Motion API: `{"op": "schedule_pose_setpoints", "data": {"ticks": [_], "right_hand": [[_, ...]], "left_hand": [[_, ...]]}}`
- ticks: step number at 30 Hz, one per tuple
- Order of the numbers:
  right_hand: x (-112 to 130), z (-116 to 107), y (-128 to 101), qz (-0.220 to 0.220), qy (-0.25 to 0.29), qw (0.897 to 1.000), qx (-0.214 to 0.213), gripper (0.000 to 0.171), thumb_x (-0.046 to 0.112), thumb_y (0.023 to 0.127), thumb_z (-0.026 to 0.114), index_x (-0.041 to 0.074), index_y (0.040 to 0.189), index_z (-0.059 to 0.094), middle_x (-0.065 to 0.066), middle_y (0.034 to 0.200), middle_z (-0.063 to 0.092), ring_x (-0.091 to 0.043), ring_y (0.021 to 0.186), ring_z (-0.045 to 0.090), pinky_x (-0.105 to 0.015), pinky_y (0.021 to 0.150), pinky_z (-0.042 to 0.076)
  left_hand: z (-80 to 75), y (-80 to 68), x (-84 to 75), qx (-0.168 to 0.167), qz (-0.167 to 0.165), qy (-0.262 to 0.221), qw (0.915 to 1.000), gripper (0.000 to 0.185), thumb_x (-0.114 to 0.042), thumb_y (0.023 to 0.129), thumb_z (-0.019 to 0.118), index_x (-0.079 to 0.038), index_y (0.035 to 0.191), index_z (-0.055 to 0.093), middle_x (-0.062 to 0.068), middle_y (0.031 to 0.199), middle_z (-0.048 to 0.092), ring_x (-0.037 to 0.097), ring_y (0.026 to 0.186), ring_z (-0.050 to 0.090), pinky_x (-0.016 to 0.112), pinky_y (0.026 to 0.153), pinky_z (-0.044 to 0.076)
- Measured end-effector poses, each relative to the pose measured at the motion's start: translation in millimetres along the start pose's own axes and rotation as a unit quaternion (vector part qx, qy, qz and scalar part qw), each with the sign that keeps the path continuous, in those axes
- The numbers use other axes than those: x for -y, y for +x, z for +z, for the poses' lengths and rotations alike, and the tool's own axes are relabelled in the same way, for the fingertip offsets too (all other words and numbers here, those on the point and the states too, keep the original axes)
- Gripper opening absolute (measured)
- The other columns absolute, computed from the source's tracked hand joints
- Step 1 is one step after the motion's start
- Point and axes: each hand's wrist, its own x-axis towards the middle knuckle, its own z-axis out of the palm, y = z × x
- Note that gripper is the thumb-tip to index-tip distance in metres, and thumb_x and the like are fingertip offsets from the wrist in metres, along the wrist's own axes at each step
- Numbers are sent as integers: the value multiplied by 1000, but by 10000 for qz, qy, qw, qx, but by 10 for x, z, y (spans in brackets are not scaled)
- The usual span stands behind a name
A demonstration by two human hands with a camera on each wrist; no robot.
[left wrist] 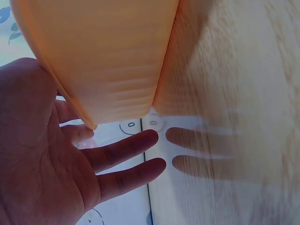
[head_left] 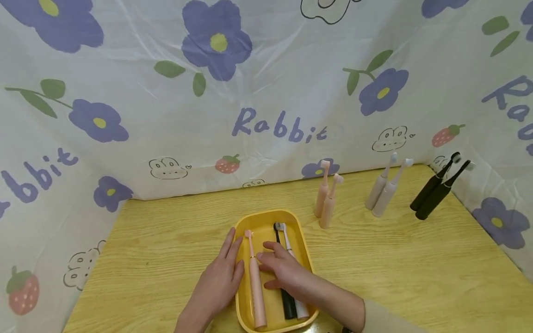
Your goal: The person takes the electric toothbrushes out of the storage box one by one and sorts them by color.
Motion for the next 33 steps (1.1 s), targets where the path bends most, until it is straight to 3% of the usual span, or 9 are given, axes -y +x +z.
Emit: {"op": "schedule_pose_setpoints", "data": {"ticks": [6, 16, 21, 26, 29, 33], "right_hand": [[-1, 4, 80, 242, 333, 9990, -159, 67, 27, 107, 51, -9, 155, 23, -36, 150, 37, -51, 137, 42, -68, 93, 49], [-25, -32, 189, 493, 896, 9945, 217, 67, 33, 110, 42, -11, 155, 22, -33, 142, 50, -44, 127, 54, -65, 89, 53], [-18, -50, 190, 630, 848, 9930, 521, 64, 37, 109, 44, -8, 152, 32, -27, 140, 57, -39, 120, 62, -59, 84, 56], [-30, -60, 175, 792, 590, 9910, 899, 39, 38, 106, 47, 5, 122, 58, -12, 125, 68, -24, 98, 67, -42, 67, 58], [-54, -58, 173, 752, 468, 9912, 980, 38, 37, 105, 49, 6, 121, 64, -9, 118, 70, -22, 93, 66, -40, 64, 57], [-81, -53, 180, 761, 381, 9923, 897, 40, 25, 103, 55, -1, 132, 58, -14, 116, 69, -23, 92, 67, -42, 64, 58]], "left_hand": [[-11, 7, -7, -6, -51, -32, 10000, 55, -22, 107, 53, -5, 157, 40, 9, 170, 18, 38, 123, 60, 54, 96, 52], [-13, 1, -11, 9, -175, -145, 9997, 54, -24, 108, 50, -8, 159, 39, 6, 171, 16, 36, 128, 57, 55, 100, 50], [-13, 1, -7, -21, -168, -172, 9997, 55, -23, 108, 50, -10, 160, 37, 5, 171, 16, 37, 127, 58, 55, 98, 51], [-2, 2, -4, -66, -93, -152, 9998, 55, -21, 107, 51, -11, 160, 38, 6, 171, 18, 35, 124, 60, 54, 95, 53], [2, -2, -4, -71, -86, -167, 9998, 56, -21, 107, 51, -12, 160, 38, 5, 171, 18, 34, 123, 61, 54, 94, 53], [5, -8, -4, -43, -102, -177, 9998, 56, -21, 107, 52, -12, 160, 37, 5, 171, 18, 35, 122, 62, 54, 94, 53]]}}
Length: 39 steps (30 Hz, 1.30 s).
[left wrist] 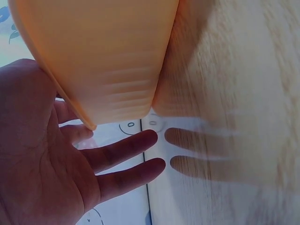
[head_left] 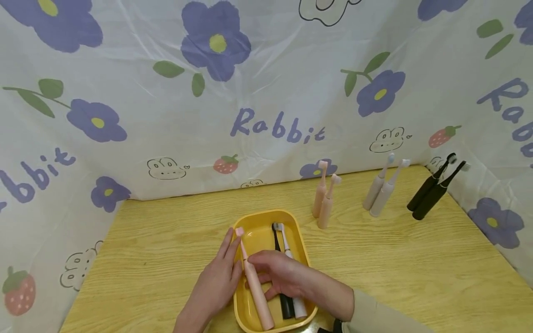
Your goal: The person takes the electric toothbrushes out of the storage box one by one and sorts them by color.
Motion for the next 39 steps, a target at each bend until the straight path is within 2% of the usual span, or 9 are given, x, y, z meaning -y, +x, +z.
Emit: {"op": "schedule_pose_setpoints", "data": {"ticks": [5, 9, 13, 22, 29, 32, 36, 39], "right_hand": [[-13, -8, 4, 29, 6, 10000, -84, 48, 3, 99, 57, -6, 144, 44, -19, 120, 66, -26, 95, 69, -46, 68, 59], [-6, -28, -22, -85, -148, 9998, -110, 47, -3, 99, 55, -5, 145, 45, -16, 119, 67, -27, 97, 69, -44, 66, 59], [17, -57, -69, -244, -330, 9991, -90, 45, -4, 100, 56, -5, 144, 46, -16, 119, 68, -26, 97, 69, -39, 62, 59], [140, -138, -214, -556, -379, 9977, -10, 48, -1, 102, 55, -5, 148, 41, -20, 127, 64, -26, 103, 69, -37, 66, 59], [313, -236, -345, -1004, -568, 9931, -195, 53, 1, 102, 56, -5, 151, 36, -23, 135, 59, -28, 110, 69, -44, 77, 61], [375, -284, -422, -1271, -654, 9893, -280, 55, 2, 103, 55, -6, 153, 33, -26, 139, 55, -29, 114, 67, -44, 80, 61], [429, -358, -532, -1566, -548, 9855, -362, 54, 1, 104, 54, -7, 152, 32, -25, 139, 55, -30, 115, 66, -43, 84, 60], [460, -411, -601, -1717, -323, 9838, -406, 54, -1, 103, 54, -8, 151, 31, -24, 139, 54, -31, 116, 65, -48, 87, 59]], "left_hand": [[0, 5, 1, 45, -42, 69, 10000, 56, -21, 106, 52, -9, 159, 39, 6, 170, 18, 35, 121, 62, 53, 95, 53], [2, 7, -1, 79, -78, 93, 9999, 55, -22, 107, 51, -9, 159, 39, 6, 171, 18, 37, 122, 61, 54, 96, 52], [7, 1, 1, 57, -75, 87, 9999, 54, -22, 107, 50, -8, 158, 39, 7, 171, 17, 37, 124, 60, 55, 98, 51], [7, 9, 1, 14, -67, 109, 9999, 53, -21, 107, 51, -7, 157, 42, 6, 170, 19, 36, 124, 60, 54, 98, 52], [7, 8, 12, -15, 7, 88, 10000, 52, -21, 107, 51, -8, 156, 44, 5, 170, 19, 37, 127, 58, 54, 99, 51], [7, 2, 17, -45, 59, 79, 9999, 51, -21, 107, 51, -8, 156, 44, 6, 170, 20, 36, 128, 58, 54, 99, 50], [4, -4, 23, -59, 118, 55, 9999, 51, -20, 107, 50, -7, 156, 44, 6, 170, 20, 36, 129, 57, 54, 99, 50], [3, -2, 29, -52, 179, 60, 9998, 50, -19, 108, 49, -6, 156, 44, 8, 170, 19, 37, 129, 57, 53, 98, 51]]}}
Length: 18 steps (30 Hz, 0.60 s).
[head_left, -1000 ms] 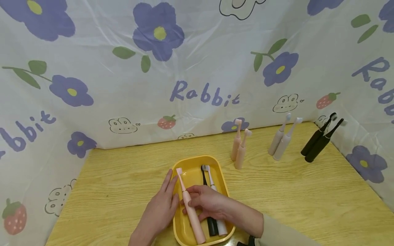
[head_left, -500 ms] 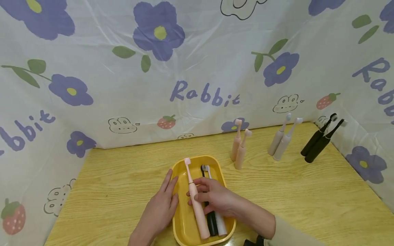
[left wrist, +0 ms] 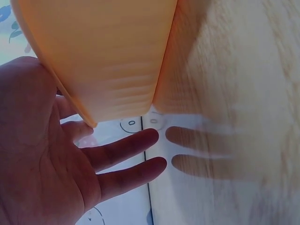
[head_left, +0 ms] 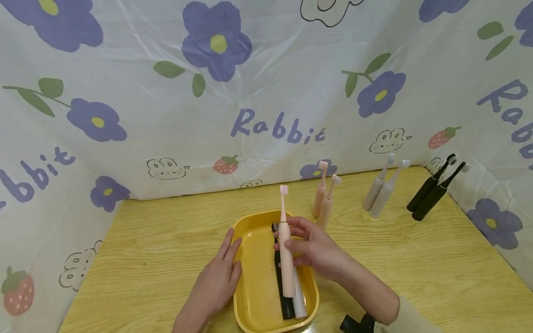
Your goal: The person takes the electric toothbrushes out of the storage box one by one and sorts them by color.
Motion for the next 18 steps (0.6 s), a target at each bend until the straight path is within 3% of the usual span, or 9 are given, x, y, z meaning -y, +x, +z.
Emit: {"op": "schedule_pose_setpoints", "data": {"ticks": [9, 18], "right_hand": [[81, -114, -164, -212, 191, 9995, -152, 59, -4, 101, 53, -10, 153, 25, -35, 147, 41, -39, 120, 63, -50, 87, 59], [161, -151, -316, -542, -227, 9980, -224, 57, 1, 102, 56, -10, 151, 30, -25, 137, 54, -36, 120, 63, -51, 90, 57]], "left_hand": [[6, -4, 0, 44, 168, 106, 9998, 48, -19, 108, 50, -5, 154, 45, 12, 170, 18, 38, 126, 59, 54, 93, 53], [6, -2, -12, 37, 134, 76, 9999, 48, -19, 109, 48, -5, 154, 46, 12, 170, 18, 37, 118, 64, 51, 87, 55]]}}
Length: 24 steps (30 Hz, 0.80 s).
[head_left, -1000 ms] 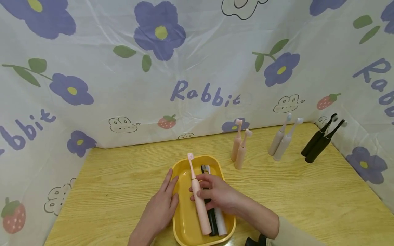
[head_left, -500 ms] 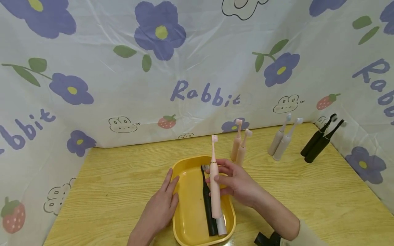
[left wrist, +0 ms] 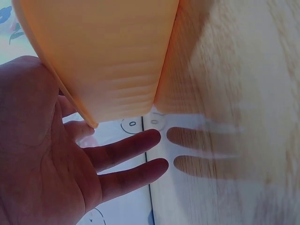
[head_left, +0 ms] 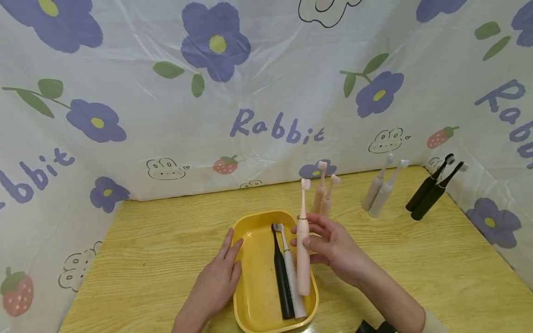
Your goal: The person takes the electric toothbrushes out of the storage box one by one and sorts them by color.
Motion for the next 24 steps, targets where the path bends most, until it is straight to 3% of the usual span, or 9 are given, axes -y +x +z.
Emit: {"op": "schedule_pose_setpoints", "data": {"ticks": [6, 16, 24], "right_hand": [[58, -71, -95, -256, -328, 9981, -462, 53, 2, 102, 58, -4, 150, 35, -23, 139, 53, -28, 118, 64, -47, 92, 57], [76, -200, -191, -685, -833, 9862, -1255, 55, -4, 100, 57, -9, 149, 33, -29, 146, 46, -18, 118, 64, -35, 89, 58], [-56, -348, -151, -832, -1232, 9736, -1732, 50, -7, 99, 56, -11, 145, 36, -32, 140, 49, -17, 115, 65, -30, 85, 58]], "left_hand": [[-1, 1, 0, 28, -26, 5, 10000, 48, -19, 109, 48, -6, 155, 45, 11, 170, 17, 36, 115, 65, 51, 86, 56], [3, 6, 15, 15, -58, 53, 10000, 49, -20, 109, 48, -7, 155, 45, 9, 170, 17, 34, 112, 67, 49, 83, 56], [8, 9, 12, 40, -91, -9, 9999, 49, -20, 109, 48, -7, 156, 44, 9, 171, 16, 35, 115, 66, 51, 85, 56]]}}
